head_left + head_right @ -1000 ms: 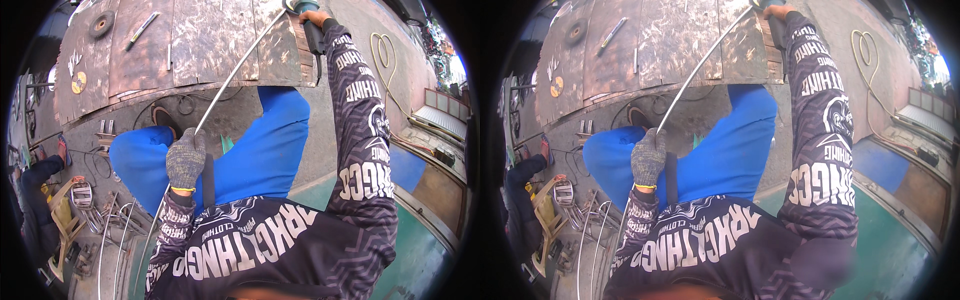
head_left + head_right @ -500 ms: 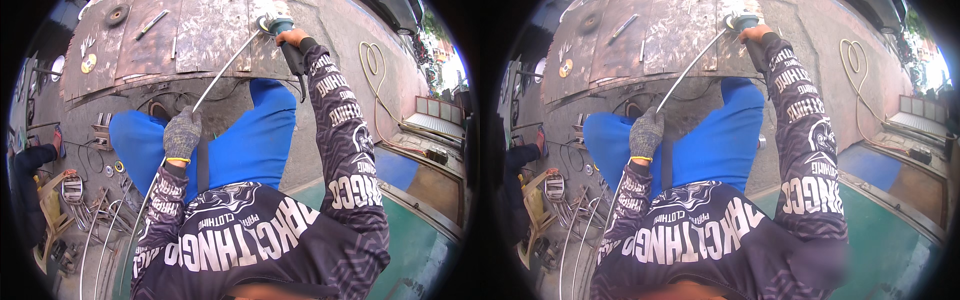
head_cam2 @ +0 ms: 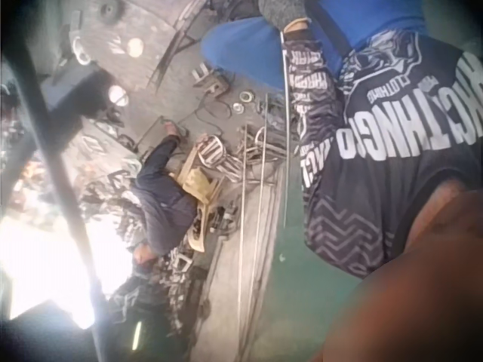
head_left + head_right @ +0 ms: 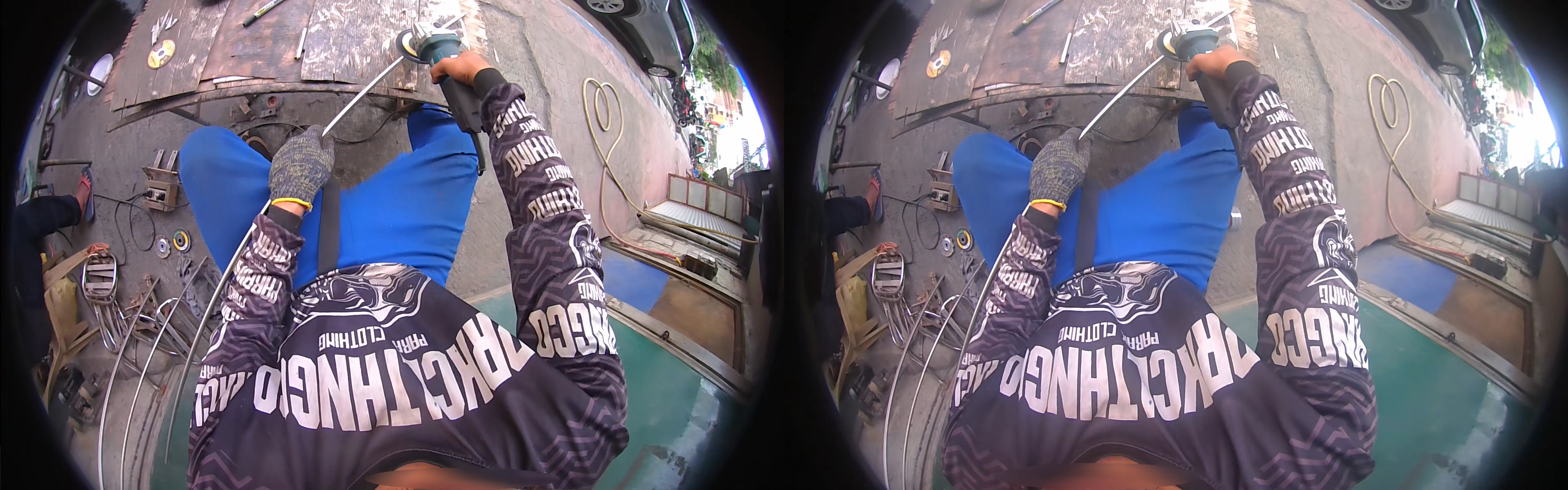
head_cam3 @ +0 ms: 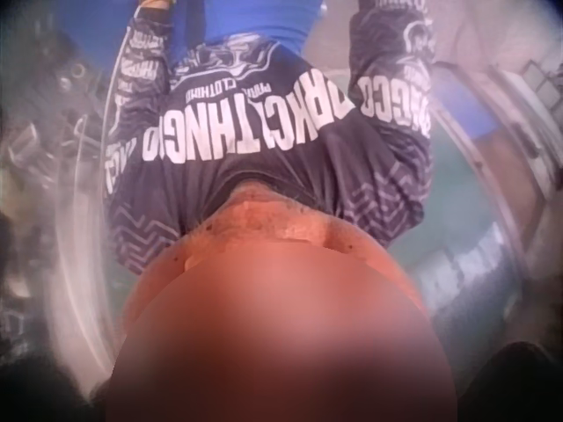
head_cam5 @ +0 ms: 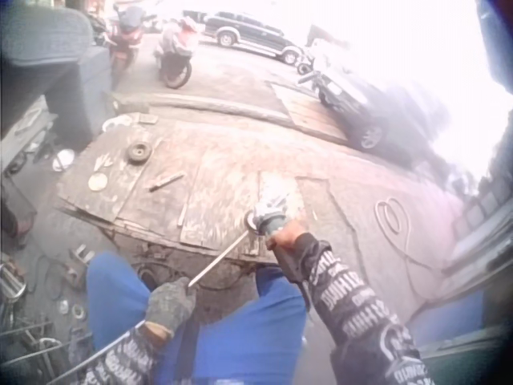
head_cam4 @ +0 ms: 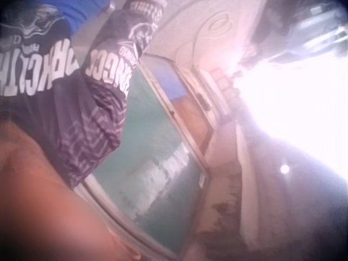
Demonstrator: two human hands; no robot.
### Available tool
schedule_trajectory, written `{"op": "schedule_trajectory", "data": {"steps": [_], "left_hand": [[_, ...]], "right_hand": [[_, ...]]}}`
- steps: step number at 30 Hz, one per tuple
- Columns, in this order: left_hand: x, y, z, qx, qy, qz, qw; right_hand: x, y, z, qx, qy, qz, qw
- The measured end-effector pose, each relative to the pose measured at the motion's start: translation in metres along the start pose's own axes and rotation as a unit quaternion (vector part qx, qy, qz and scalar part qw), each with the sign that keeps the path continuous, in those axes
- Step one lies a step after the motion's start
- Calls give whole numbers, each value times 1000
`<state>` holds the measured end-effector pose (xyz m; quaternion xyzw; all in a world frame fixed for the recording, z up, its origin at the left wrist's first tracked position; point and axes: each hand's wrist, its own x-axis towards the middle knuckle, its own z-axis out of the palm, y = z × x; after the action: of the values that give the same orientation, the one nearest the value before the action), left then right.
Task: The person sits on the ground and uses an angle grinder to smooth a long metal rod. They hold the rod with one hand and guide the grinder along its length with the other, repeatedly moving the tool back and forth to remove surface material.
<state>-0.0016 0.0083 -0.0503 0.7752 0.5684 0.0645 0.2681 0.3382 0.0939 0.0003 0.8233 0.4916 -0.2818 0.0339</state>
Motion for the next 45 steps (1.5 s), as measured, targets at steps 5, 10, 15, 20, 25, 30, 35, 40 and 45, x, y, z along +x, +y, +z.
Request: {"op": "schedule_trajectory", "data": {"steps": [5,10,15,20,25,30,35,40,45], "left_hand": [[-10,-1,-1,-16,2,-10,1000],[-10,-2,0,-23,20,-8,1000],[-9,-6,4,-20,13,-11,1000],[-7,-7,4,-12,2,-23,1000],[-7,-5,3,-18,-7,-25,999],[-7,-3,2,-23,-9,-26,999],[-12,-6,3,-6,31,-16,999],[-14,-3,4,-10,32,-8,999],[-23,4,-4,-15,8,-10,1000]], "right_hand": [[-30,-13,8,17,-68,-1,998],[-42,-25,27,18,-17,4,1000],[-62,-34,34,62,-40,-33,997],[-77,-45,45,64,-36,-36,997],[-84,-47,53,84,-49,-41,994],[-85,-44,50,83,-61,-51,993],[-71,-39,42,46,-54,-22,997],[-35,-16,9,-1,-49,-11,999],[20,20,-22,-34,-30,56,997]]}}
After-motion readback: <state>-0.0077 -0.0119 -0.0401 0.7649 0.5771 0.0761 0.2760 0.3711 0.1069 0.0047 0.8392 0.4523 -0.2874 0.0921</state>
